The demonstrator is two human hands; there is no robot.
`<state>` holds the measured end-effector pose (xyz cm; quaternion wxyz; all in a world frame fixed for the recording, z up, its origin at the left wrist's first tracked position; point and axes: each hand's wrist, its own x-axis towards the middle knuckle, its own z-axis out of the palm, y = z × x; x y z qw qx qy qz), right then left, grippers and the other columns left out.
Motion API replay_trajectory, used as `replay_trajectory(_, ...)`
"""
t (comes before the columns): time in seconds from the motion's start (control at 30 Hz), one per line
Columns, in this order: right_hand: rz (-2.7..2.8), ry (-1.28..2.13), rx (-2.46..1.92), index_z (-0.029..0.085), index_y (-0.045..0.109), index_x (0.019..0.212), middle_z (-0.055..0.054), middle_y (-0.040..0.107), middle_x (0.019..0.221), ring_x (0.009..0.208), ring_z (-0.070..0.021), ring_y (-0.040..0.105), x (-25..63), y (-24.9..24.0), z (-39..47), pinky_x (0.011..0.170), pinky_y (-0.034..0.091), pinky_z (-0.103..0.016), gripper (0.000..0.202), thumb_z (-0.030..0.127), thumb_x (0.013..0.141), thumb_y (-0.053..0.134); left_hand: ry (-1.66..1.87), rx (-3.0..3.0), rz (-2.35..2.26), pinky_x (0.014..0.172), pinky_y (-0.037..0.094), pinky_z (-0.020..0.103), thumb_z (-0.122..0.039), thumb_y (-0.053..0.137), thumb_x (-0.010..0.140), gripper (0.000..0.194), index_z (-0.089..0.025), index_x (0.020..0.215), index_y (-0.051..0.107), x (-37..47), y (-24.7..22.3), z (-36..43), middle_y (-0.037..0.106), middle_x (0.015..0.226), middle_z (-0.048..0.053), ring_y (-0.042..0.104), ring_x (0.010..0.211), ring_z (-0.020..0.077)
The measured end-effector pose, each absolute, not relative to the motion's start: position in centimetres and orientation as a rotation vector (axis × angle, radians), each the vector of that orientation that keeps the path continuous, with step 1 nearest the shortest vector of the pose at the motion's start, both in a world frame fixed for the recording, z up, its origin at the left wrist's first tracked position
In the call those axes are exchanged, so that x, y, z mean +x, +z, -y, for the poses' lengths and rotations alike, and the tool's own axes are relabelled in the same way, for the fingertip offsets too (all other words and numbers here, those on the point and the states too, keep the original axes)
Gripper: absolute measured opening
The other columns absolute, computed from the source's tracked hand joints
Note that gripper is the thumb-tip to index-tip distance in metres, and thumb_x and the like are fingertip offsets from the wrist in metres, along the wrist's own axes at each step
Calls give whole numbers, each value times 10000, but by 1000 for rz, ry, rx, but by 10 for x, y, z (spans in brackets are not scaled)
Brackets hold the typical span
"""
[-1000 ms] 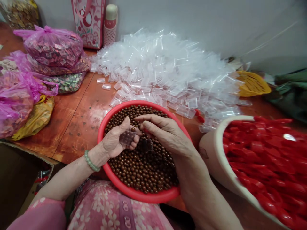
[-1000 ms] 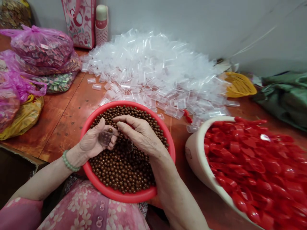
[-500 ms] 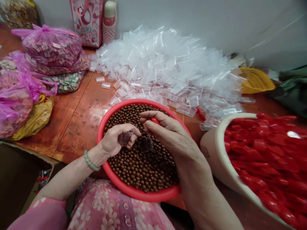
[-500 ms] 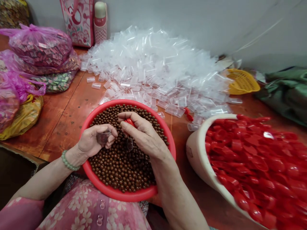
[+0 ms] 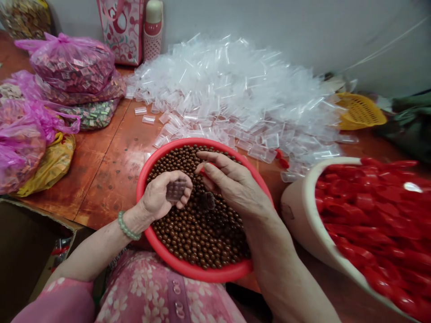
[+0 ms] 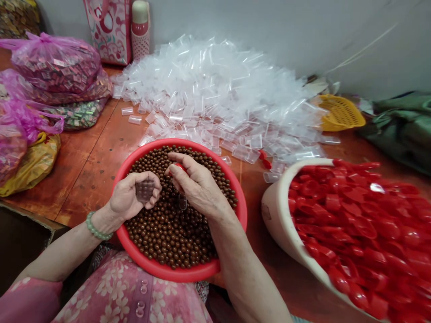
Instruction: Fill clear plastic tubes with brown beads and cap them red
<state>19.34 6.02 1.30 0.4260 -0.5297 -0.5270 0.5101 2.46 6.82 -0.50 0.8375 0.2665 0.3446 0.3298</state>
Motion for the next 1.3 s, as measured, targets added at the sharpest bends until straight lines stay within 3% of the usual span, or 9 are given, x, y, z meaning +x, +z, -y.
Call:
replay_trajectory(0.13,1292,1244,-1287,180,598,1031,24,599,718,487,-70,433,187,13,-60,438,340,-220,300,430,867,615,689,599,-766,371,320,190,-703,427,833,600,-139,732,605,27,-1,-67,572,584,14,485,413,80)
replay_trajectory(0.23,1300,1101,-1285,191,633,973,48,554,605,489,-92,480,180,16,-61,471,403,-232,235,400,864,637,708,621,-773,380,326,186,-783,331,823,700,-145,706,593,28,-1,-66,560,555,16,484,418,80)
replay_trajectory(0.4,1450,741,-1211,232,691,1099,-31,705,931,760,-164,670,163,16,-60,733,553,-316,257,324,861,664,705,652,-739,376,318,203,-767,231,864,742,-150,677,598,30,-7,-66,540,523,25,467,408,87)
replay_trajectory(0.63,1808,579,-1121,229,690,1159,-69,736,1083,988,-221,690,145,5,-55,907,558,-381,273,295,935,548,792,541,-792,359,301,240,-798,304,828,665,-205,621,523,33,-14,-65,445,446,-9,439,376,111)
replay_trajectory(0.83,1844,747,-1122,229,605,1295,-88,679,1181,1043,-220,665,152,1,-56,916,553,-397,366,260,961,460,780,437,-872,334,266,209,-784,310,836,682,-187,544,462,31,-10,-68,421,410,-20,408,329,82)
replay_trajectory(1.0,1748,996,-1250,250,650,1234,-44,674,975,909,-199,670,161,0,-62,841,563,-380,329,307,937,521,632,405,-782,336,283,186,-800,190,838,785,-144,569,528,30,-9,-72,504,458,26,466,350,88)
replay_trajectory(1.17,1880,792,-1196,211,673,1181,-65,691,969,924,-198,641,162,-2,-63,866,533,-383,296,274,949,500,662,408,-842,332,265,187,-776,226,855,754,-149,534,493,29,-14,-69,485,432,22,446,330,86)
replay_trajectory(1.3,2137,643,-1043,193,546,1314,-115,668,1143,1049,-241,617,164,-2,-60,928,506,-443,409,369,946,523,719,411,-850,355,303,201,-786,293,835,726,-155,553,511,28,-20,-67,496,446,15,454,356,88)
